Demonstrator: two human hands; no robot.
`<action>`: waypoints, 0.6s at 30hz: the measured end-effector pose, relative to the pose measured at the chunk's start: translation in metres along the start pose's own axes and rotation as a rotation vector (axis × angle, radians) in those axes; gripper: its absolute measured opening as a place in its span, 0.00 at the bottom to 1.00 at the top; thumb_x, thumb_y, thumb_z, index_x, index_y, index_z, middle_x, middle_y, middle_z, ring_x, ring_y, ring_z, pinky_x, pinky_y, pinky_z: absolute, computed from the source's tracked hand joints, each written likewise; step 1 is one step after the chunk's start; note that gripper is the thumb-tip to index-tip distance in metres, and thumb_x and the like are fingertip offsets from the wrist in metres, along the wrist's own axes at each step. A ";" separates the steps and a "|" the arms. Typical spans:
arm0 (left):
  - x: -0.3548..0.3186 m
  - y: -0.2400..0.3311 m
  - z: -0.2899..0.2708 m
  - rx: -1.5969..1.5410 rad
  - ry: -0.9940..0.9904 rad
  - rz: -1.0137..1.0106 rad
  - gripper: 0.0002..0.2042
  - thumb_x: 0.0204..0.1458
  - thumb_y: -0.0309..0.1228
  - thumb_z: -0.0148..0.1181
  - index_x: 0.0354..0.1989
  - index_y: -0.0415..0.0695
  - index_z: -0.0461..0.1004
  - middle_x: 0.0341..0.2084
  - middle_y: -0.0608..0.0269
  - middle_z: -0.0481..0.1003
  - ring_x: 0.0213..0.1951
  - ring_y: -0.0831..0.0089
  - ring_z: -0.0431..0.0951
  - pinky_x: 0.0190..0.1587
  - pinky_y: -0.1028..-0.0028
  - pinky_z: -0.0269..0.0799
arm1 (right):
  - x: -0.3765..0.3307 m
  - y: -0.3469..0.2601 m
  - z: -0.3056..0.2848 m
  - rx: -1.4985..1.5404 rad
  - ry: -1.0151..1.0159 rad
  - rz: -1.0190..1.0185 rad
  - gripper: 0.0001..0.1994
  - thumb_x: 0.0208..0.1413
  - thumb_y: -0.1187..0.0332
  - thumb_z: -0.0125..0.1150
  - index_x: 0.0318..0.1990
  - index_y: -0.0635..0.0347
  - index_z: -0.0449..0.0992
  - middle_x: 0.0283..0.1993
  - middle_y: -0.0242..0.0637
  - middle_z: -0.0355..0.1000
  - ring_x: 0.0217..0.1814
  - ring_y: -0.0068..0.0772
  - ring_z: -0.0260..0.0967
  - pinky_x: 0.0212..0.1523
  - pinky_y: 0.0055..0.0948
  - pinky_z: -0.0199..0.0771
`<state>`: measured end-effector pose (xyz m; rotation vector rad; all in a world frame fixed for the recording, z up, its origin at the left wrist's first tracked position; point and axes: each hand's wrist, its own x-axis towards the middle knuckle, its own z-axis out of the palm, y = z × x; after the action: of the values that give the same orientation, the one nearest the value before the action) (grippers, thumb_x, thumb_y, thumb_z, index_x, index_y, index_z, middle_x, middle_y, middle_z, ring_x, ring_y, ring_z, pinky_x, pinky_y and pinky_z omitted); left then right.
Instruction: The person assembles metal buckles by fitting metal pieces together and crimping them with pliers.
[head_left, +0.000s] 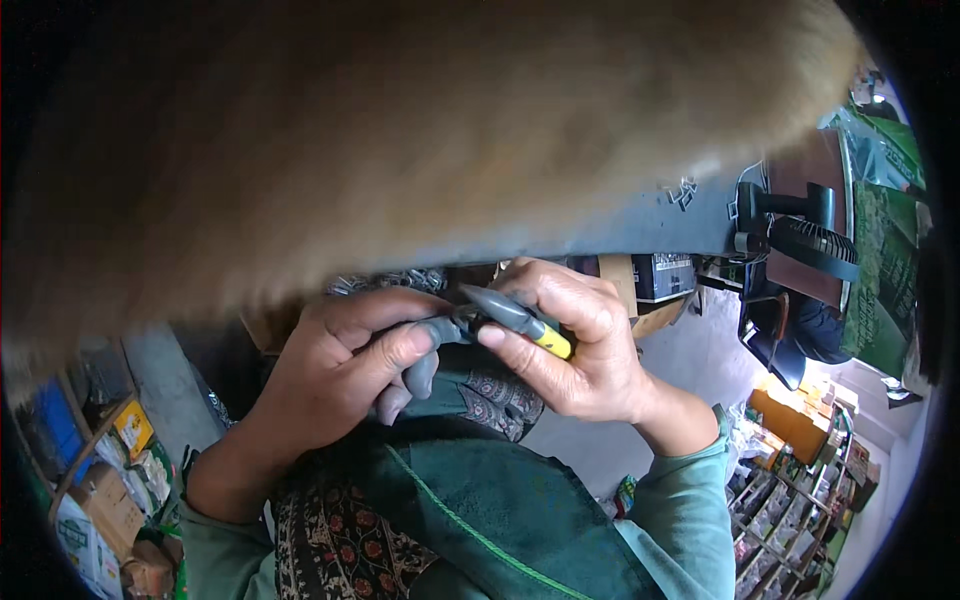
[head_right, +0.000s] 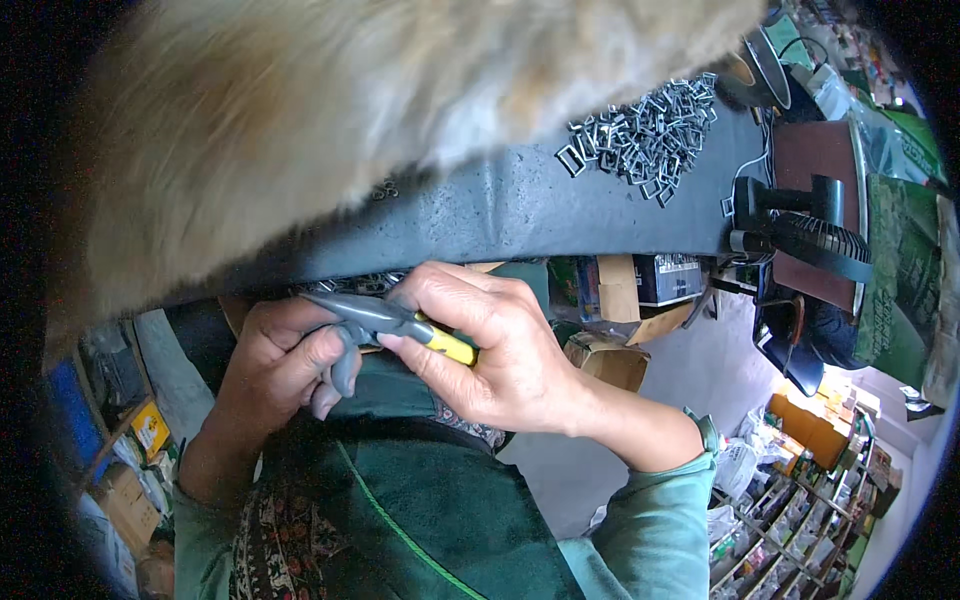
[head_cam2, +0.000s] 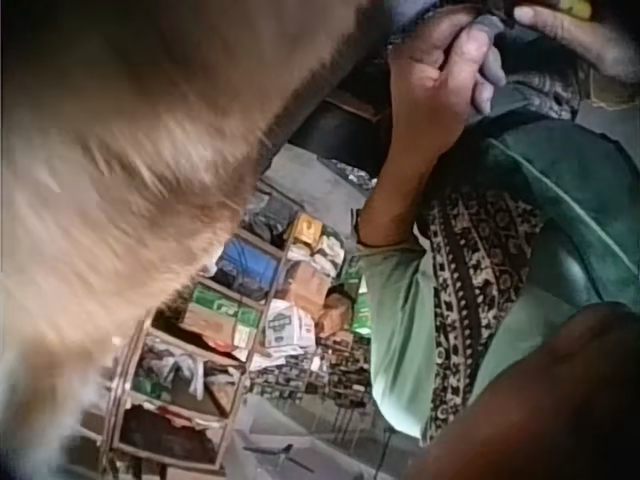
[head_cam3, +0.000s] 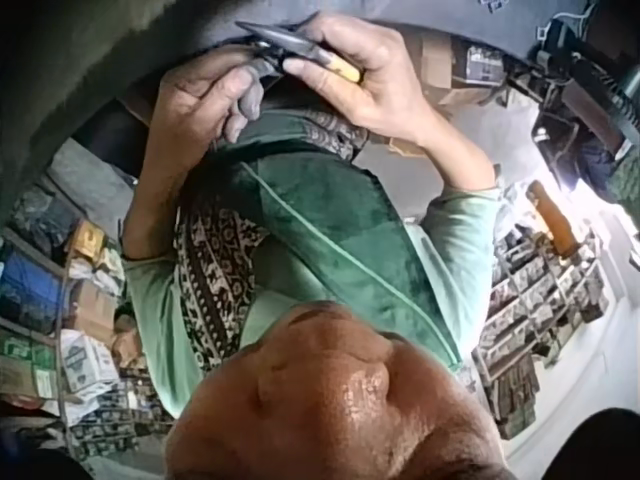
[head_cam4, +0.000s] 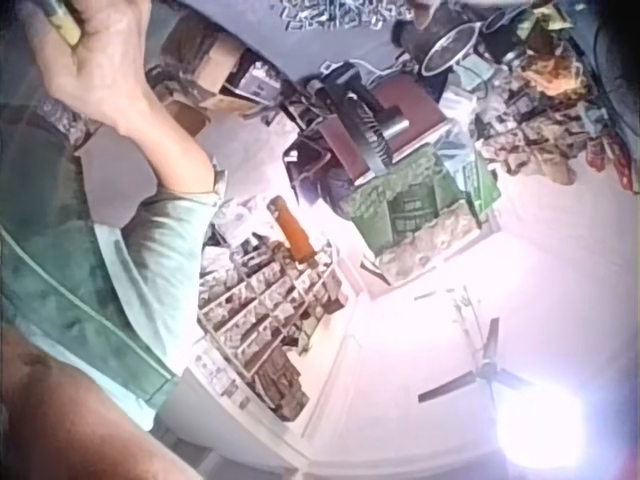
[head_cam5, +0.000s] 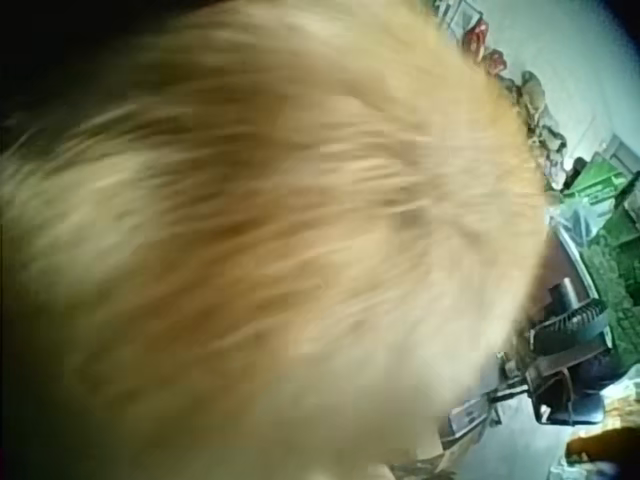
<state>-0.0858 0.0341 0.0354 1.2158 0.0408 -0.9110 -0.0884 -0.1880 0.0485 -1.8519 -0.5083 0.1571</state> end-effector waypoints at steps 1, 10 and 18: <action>0.000 0.000 -0.001 -0.015 -0.002 -0.027 0.10 0.61 0.24 0.53 0.48 0.37 0.75 0.21 0.66 0.73 0.19 0.84 0.69 0.23 0.81 0.66 | 0.002 -0.006 -0.002 -0.049 -0.043 0.099 0.05 0.53 0.76 0.63 0.35 0.65 0.73 0.28 0.43 0.69 0.28 0.43 0.69 0.31 0.35 0.69; 0.012 0.024 -0.012 0.223 -0.029 -0.125 0.12 0.59 0.25 0.57 0.50 0.39 0.75 0.29 0.61 0.79 0.25 0.71 0.77 0.25 0.74 0.71 | 0.016 -0.003 -0.018 -0.229 -0.225 0.354 0.12 0.58 0.64 0.63 0.36 0.66 0.74 0.28 0.45 0.71 0.31 0.41 0.69 0.34 0.38 0.69; -0.001 0.030 -0.038 0.371 0.192 0.439 0.11 0.60 0.27 0.54 0.47 0.34 0.72 0.28 0.57 0.78 0.25 0.72 0.77 0.28 0.75 0.72 | 0.024 0.005 -0.010 -1.159 0.008 0.065 0.15 0.44 0.58 0.70 0.33 0.56 0.74 0.33 0.38 0.68 0.41 0.39 0.64 0.41 0.37 0.60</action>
<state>-0.0515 0.0672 0.0438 1.5756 -0.2437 -0.4239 -0.0623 -0.1884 0.0512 -2.9936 -0.5859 -0.1466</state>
